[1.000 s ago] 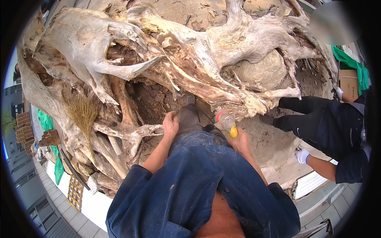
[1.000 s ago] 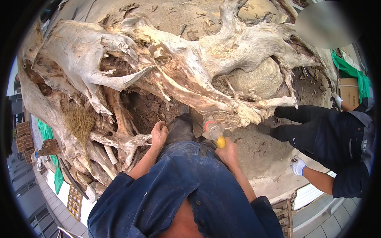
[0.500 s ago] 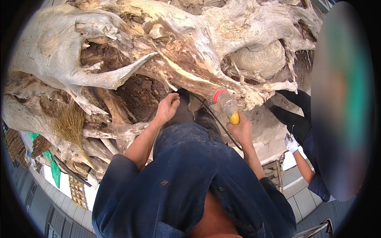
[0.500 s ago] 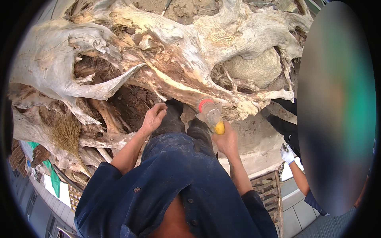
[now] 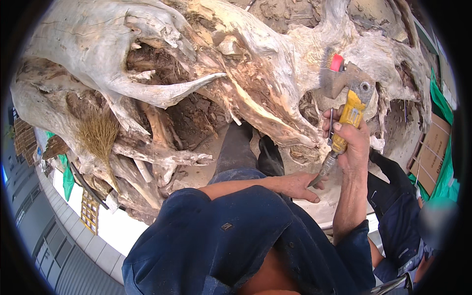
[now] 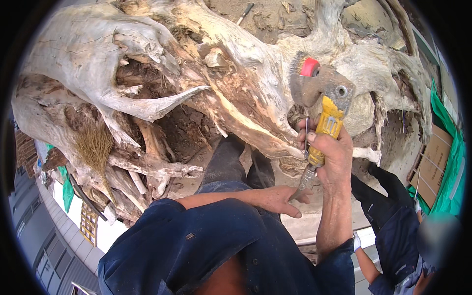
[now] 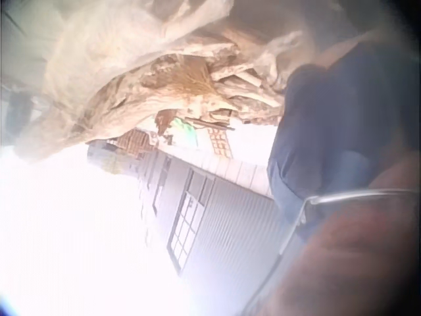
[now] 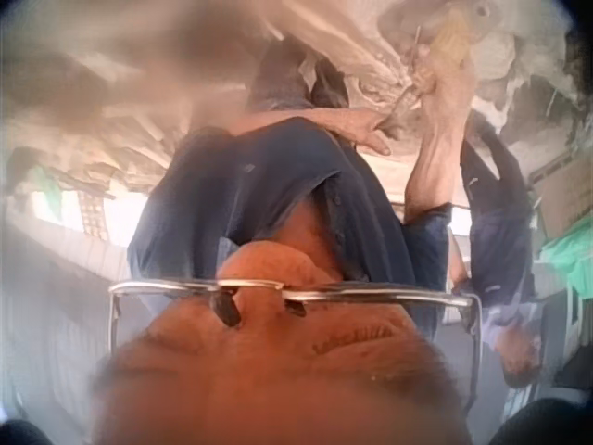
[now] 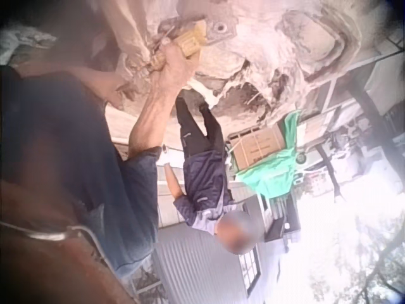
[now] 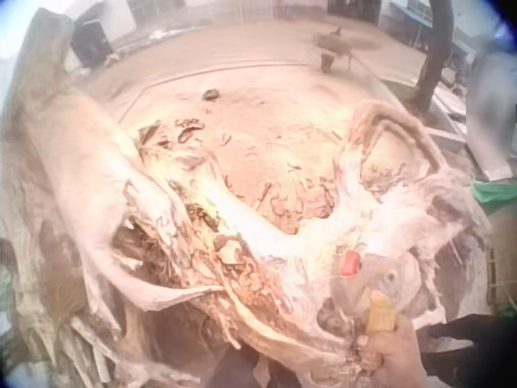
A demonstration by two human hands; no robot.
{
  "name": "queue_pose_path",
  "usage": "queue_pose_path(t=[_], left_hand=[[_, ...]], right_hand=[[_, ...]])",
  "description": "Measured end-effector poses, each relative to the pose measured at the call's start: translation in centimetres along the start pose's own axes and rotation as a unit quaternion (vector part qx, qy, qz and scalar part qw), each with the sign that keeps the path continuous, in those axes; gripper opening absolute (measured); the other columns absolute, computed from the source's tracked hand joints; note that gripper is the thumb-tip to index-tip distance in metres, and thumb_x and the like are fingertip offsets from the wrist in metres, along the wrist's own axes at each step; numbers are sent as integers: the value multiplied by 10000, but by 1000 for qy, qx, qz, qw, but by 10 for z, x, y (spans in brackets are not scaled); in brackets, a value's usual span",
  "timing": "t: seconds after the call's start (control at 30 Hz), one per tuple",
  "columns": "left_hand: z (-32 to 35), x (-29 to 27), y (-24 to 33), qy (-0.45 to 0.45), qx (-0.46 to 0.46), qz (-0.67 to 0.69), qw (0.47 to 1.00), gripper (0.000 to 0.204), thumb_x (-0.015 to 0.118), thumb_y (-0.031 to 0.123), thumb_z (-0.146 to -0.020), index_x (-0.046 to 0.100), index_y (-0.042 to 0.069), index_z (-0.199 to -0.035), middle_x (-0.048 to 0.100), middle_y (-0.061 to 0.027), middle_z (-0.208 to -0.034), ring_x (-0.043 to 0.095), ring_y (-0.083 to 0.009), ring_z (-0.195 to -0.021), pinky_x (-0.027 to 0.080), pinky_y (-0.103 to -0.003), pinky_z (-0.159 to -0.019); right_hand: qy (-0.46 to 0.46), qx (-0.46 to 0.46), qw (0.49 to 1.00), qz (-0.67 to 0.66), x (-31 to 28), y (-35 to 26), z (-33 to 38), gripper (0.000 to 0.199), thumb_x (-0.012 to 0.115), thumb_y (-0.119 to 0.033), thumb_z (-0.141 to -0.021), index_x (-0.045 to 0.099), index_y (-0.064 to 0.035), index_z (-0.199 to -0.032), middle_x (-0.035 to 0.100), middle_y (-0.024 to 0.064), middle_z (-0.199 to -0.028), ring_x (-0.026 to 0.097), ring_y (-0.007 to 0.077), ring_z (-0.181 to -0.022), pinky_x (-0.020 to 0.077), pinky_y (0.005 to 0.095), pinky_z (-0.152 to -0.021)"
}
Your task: The person uses a pneumatic carving tool to shape a large piece of driftwood, removing bark and smoothing the surface. A second person assists by brushing away debris and using a metal rod to clear crevices.
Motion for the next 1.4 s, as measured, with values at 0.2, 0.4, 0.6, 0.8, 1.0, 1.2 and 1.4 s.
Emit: queue_pose_path(t=[0.2, 0.4, 0.6, 0.8, 1.0, 1.2, 1.4], left_hand=[[17, -16, -21, 127, -49, -262, 955, 337, 710, 152, -891, 617, 21, -1187, 714, -176, -1001, 685, -402, -960, 525, -505, -821], [110, -46, -52, 324, -93, -458, 823, 241, 721, 113, -842, 653, 64, -1068, 649, -132, -1002, 641, -358, -1039, 492, -485, -924], [185, -37, -94, 446, -176, -406, 778, 363, 624, 43, -854, 680, 41, -1213, 690, -168, -1221, 636, -386, -1191, 506, -491, -1023], [186, -66, -79, 663, -104, -213, 710, 354, 575, 24, -915, 646, 15, -1261, 700, -214, -1162, 710, -373, -1046, 558, -415, -938], [200, -181, 2, 740, 53, -182, 646, 399, 544, -8, -940, 600, -29, -1334, 695, -217, -1234, 698, -349, -1151, 543, -409, -996], [225, -321, 49, 730, -57, -423, 534, 509, 576, 94, -955, 518, -43, -1442, 560, -269, -1462, 552, -394, -1361, 422, -498, -1145], [167, -327, -10, 654, -181, -520, 518, 599, 580, 242, -976, 449, -23, -1496, 384, -233, -1622, 323, -415, -1524, 263, -557, -1233]], right_hand=[[-104, -62, 993, -13, -23, -52, -7, 401, 727, -73, -821, 590, 11, -1189, 683, 190, -1125, 702, 215, -855, 614, 348, -733], [-118, -109, 987, -2, -43, -75, -10, 349, 696, -51, -842, 585, -2, -1169, 682, 172, -1112, 682, 206, -848, 584, 342, -699], [-81, -108, 988, 79, -50, -77, -23, 337, 706, -37, -818, 595, 17, -1132, 710, 156, -1035, 677, 187, -773, 572, 335, -673], [-61, -42, 984, 159, -49, -29, -41, 394, 670, 5, -785, 595, 20, -1172, 716, 130, -985, 672, 174, -725, 561, 315, -642], [-22, 40, 982, 182, -37, 12, -45, 500, 641, 45, -760, 594, 56, -1258, 726, 126, -938, 665, 177, -685, 558, 310, -645], [13, 79, 976, 202, -15, 30, -55, 452, 639, 85, -748, 618, 80, -1200, 714, 122, -929, 658, 176, -688, 537, 301, -635], [9, 93, 971, 221, 13, 34, -68, 472, 653, 84, -743, 635, 86, -1215, 717, 109, -942, 664, 172, -752, 545, 301, -684]])
Point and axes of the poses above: each hand's wrist, its own z-axis away from the middle knuckle, its own x-axis out of the palm, y = z × x, the point moved 3 cm from there along -z, towards the middle knuckle
